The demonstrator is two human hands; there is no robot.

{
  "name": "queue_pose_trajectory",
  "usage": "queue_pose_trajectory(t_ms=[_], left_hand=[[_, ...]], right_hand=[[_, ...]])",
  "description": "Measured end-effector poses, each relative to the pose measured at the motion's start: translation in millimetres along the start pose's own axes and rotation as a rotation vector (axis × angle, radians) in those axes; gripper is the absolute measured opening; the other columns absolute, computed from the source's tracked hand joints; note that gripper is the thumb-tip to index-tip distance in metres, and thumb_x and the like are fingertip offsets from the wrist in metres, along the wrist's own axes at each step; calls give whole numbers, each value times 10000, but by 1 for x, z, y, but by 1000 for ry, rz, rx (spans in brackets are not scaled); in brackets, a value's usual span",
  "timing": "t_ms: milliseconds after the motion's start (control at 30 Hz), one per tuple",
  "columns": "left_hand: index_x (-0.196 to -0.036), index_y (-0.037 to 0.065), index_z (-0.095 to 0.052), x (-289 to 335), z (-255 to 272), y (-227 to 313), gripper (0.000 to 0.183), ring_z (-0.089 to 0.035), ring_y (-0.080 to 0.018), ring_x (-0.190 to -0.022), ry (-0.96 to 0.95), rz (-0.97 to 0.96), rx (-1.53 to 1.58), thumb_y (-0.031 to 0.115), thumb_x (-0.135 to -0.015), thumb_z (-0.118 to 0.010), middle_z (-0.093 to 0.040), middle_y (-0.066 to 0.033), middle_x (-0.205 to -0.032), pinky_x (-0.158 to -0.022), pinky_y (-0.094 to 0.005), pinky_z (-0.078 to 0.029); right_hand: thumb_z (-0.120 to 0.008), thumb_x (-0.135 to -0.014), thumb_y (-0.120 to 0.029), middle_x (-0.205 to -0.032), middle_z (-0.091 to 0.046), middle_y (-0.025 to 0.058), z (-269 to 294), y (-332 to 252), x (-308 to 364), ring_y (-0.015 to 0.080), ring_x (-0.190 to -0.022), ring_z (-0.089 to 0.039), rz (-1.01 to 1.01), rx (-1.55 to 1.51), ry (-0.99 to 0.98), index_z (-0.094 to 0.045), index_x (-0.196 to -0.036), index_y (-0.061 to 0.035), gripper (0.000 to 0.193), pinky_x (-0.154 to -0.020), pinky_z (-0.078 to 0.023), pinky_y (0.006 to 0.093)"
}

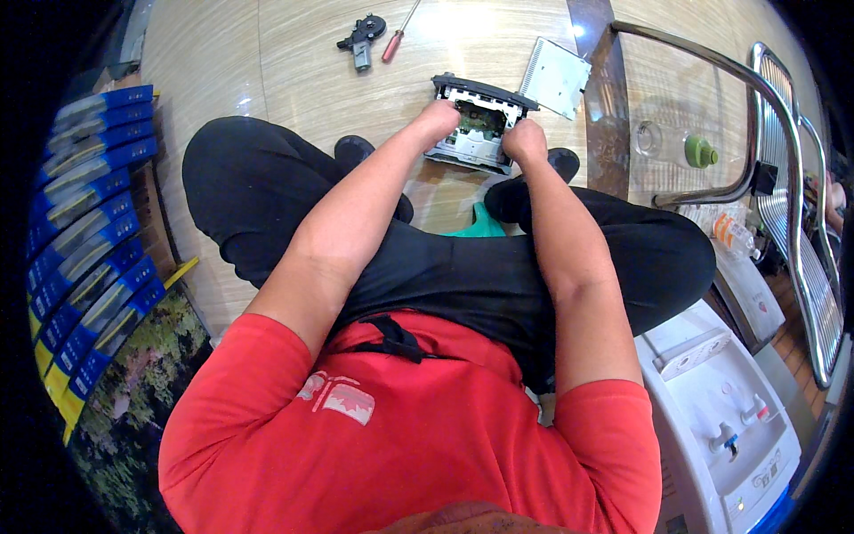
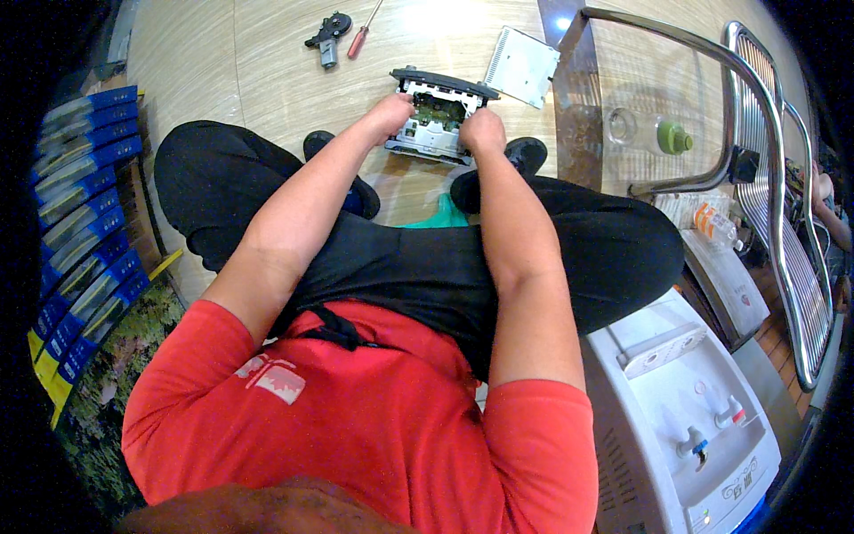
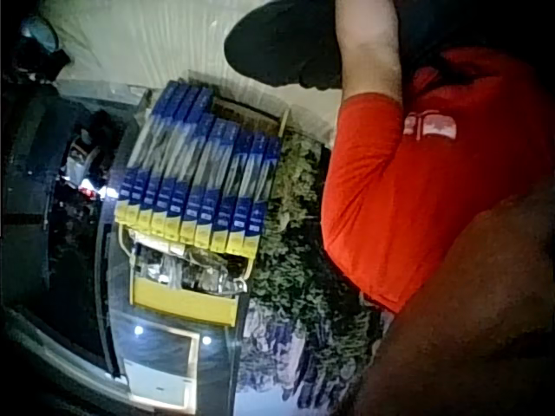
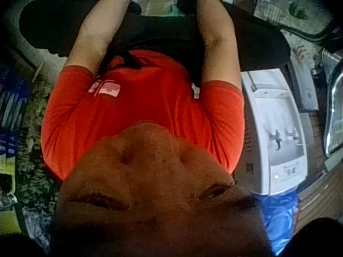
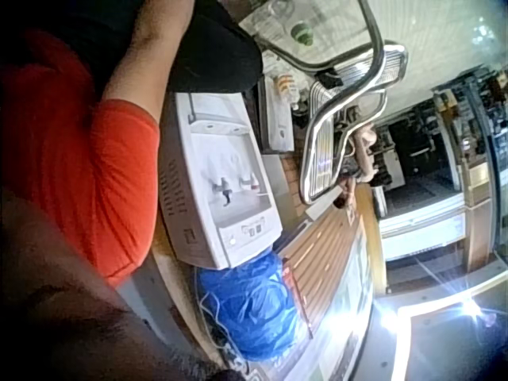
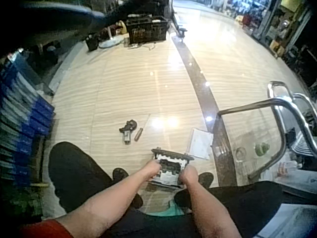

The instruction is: The person disassembles a car audio head unit by removing the top metal cover and internal mechanical components by hand and using a screwdriver.

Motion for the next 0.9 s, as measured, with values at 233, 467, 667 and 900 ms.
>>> queue_pose_trajectory(t_ms=[233, 467, 667, 900], left_hand=[[-956, 40, -608, 2, -2, 3, 190, -484, -166, -604, -25, 15, -7, 104, -804, -515, -534, -60, -708, -506, -377, -378], [-998, -14, -624, -1, 0, 6, 278, -622, -353, -885, 89, -83, -208, 80, -779, -481, -645, -223, -962, -766, -440, -480], [-1019, -26, -617, 2, -1, 9, 307, -615, -384, -970, 131, -122, -293, 75, -775, -458, -637, -254, -1022, -831, -443, -474], [-1044, -27, -608, -13, -3, -3, 328, -624, -363, -935, 110, -151, -287, 67, -770, -454, -648, -228, -990, -797, -431, -481]], right_hand=[[-568, -779, -135, -1024, -652, 251, 2, 1, 0, 367, -981, -638, -49, 8, -54, -699, -917, 23, 247, -857, -504, 432], [-570, -776, -144, -1047, -644, 257, 2, 1, 1, 370, -1006, -628, -69, -21, -35, -693, -935, 27, 264, -878, -494, 428], [-573, -775, -143, -1052, -644, 257, -2, 1, -2, 368, -1012, -627, -52, -5, -59, -690, -941, 33, 269, -884, -494, 426], [-588, -779, -154, -1045, -646, 258, -5, 3, -6, 371, -1007, -628, -67, -13, -68, -689, -942, 34, 269, -879, -498, 427]])
Point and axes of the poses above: each hand's wrist, its own x-axis away from the middle knuckle, its own z-axis out of the back of the hand, y = z × x, the point moved 6 cm from there along -x, towards the middle knuckle
